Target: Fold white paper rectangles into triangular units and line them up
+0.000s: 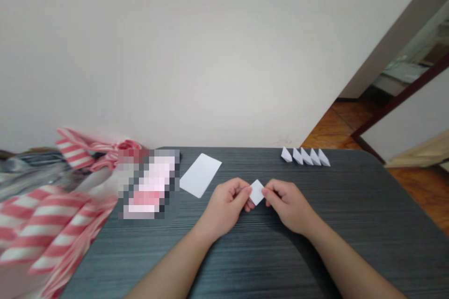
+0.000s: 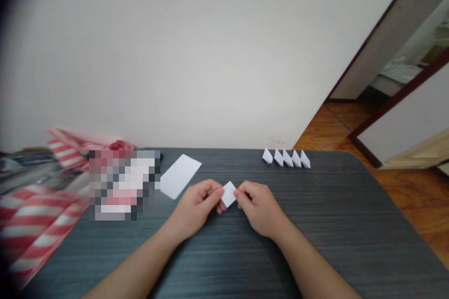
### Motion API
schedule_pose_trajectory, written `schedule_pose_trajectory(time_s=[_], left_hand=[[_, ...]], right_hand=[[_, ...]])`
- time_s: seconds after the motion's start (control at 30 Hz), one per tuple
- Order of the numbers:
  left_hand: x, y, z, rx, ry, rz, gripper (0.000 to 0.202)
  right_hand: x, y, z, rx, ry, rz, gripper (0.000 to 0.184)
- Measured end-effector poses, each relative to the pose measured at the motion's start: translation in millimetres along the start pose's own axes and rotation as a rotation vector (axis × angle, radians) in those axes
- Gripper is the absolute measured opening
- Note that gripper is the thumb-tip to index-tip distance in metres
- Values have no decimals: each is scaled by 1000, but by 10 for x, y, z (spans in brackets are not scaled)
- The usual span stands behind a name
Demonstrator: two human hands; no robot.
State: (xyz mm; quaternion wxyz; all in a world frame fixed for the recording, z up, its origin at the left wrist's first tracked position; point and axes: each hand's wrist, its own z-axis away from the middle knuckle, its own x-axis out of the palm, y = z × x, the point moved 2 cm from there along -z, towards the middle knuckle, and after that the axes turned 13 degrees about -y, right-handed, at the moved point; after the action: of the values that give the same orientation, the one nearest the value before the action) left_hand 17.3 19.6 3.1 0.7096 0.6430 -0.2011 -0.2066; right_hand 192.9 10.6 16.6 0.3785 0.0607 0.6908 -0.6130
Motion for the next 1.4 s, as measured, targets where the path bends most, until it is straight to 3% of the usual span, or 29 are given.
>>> schedule_pose_trajectory(time_s=[0.93, 1.1, 1.4], left_hand=[[5, 73, 24, 10, -62, -171, 24], [0, 94, 35, 33, -35, -236, 26], [-1, 60, 19, -1, -32, -170, 26]], right_hand=[[27, -93, -1, -113, -128, 33, 29], [25, -87, -3, -125, -121, 15, 28], [23, -49, -2, -77, -92, 16, 27]])
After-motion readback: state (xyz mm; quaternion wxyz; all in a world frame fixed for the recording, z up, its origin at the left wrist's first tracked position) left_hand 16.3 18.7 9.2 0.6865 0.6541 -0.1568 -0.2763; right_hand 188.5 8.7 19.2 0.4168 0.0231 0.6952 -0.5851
